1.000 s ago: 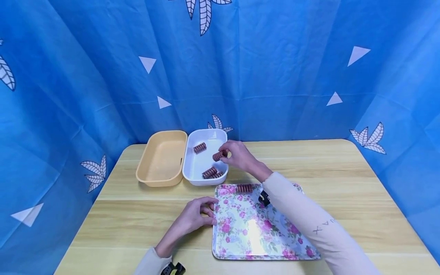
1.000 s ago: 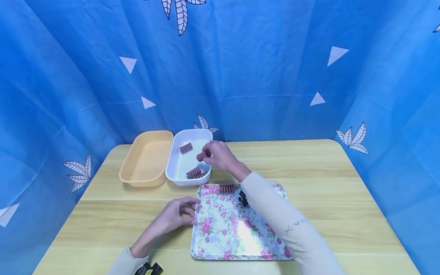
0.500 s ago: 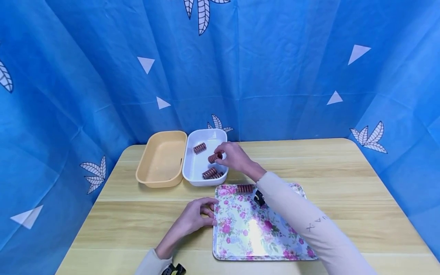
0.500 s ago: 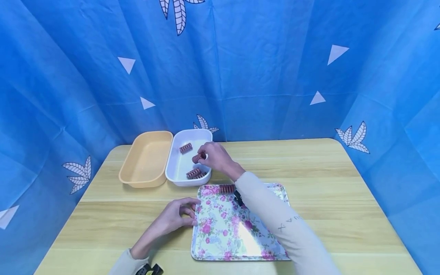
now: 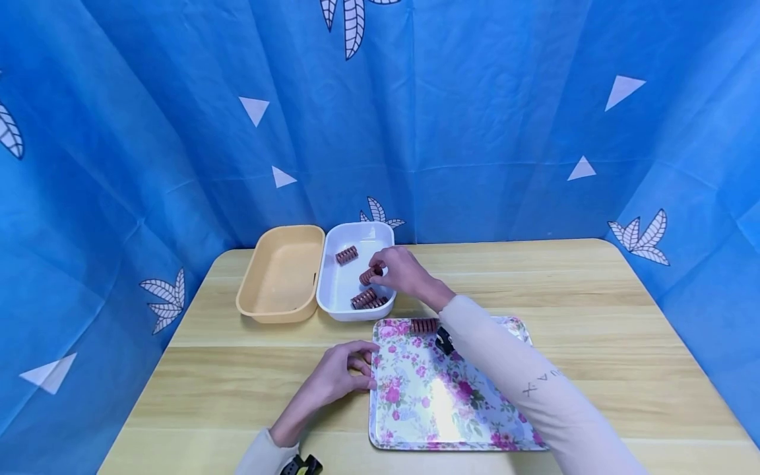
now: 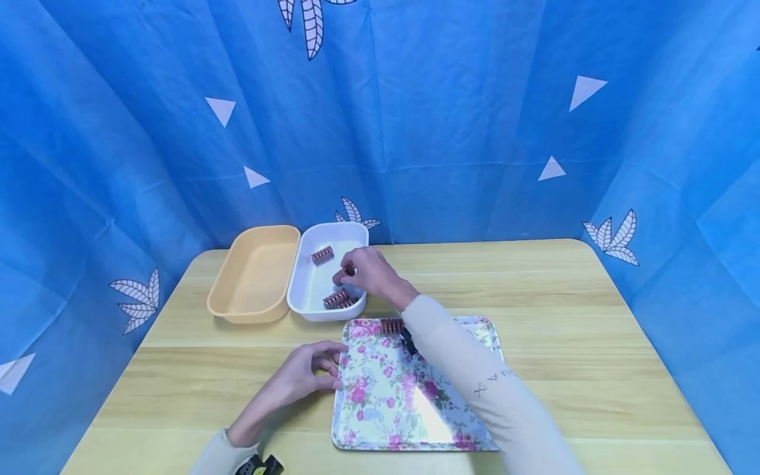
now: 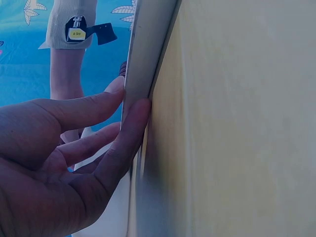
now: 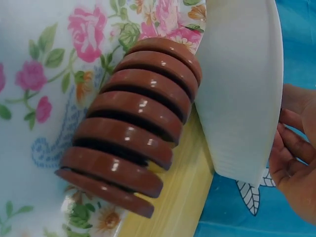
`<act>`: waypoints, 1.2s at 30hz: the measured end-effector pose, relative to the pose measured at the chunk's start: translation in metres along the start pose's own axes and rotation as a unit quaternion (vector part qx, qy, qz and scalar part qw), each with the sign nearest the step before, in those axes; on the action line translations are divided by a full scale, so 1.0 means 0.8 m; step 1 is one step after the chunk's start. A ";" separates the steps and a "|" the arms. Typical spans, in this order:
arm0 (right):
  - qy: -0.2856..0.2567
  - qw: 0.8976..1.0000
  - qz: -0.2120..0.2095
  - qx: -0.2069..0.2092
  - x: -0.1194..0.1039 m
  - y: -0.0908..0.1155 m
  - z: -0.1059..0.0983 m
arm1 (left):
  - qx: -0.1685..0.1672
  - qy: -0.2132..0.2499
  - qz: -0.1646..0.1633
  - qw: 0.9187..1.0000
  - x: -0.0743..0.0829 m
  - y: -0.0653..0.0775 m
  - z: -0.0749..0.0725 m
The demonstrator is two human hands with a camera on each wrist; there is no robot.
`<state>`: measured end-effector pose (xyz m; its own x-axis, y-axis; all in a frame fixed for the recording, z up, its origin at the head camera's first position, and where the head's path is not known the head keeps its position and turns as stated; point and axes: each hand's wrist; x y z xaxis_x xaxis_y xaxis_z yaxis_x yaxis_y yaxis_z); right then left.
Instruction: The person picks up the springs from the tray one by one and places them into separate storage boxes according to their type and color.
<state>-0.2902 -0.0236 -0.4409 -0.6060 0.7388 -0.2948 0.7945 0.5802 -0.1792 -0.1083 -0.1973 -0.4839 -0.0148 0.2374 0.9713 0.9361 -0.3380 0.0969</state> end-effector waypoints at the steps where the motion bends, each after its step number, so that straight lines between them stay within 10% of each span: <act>1: -0.001 1.000 0.000 -0.002 -0.001 -0.001 0.000 | 0.000 0.002 -0.001 1.000 0.001 0.000 0.000; 21: -0.020 1.000 0.003 0.005 -0.012 -0.006 -0.009 | 0.002 0.023 0.004 1.000 0.002 0.002 0.000; 36: -0.034 0.998 -0.039 0.045 0.005 0.037 -0.033 | 0.002 0.007 -0.009 1.000 -0.002 -0.001 -0.001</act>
<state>-0.2700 0.0056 -0.4226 -0.6647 0.6654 -0.3397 0.7470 0.5995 -0.2874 -0.1090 -0.1981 -0.4853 -0.0370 0.2312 0.9722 0.9368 -0.3307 0.1143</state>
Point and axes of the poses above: each hand's wrist, its own y-axis away from the middle knuckle, its own z-axis out of the palm, x = y × z, and after that the axes turned 14 degrees about y, right-handed
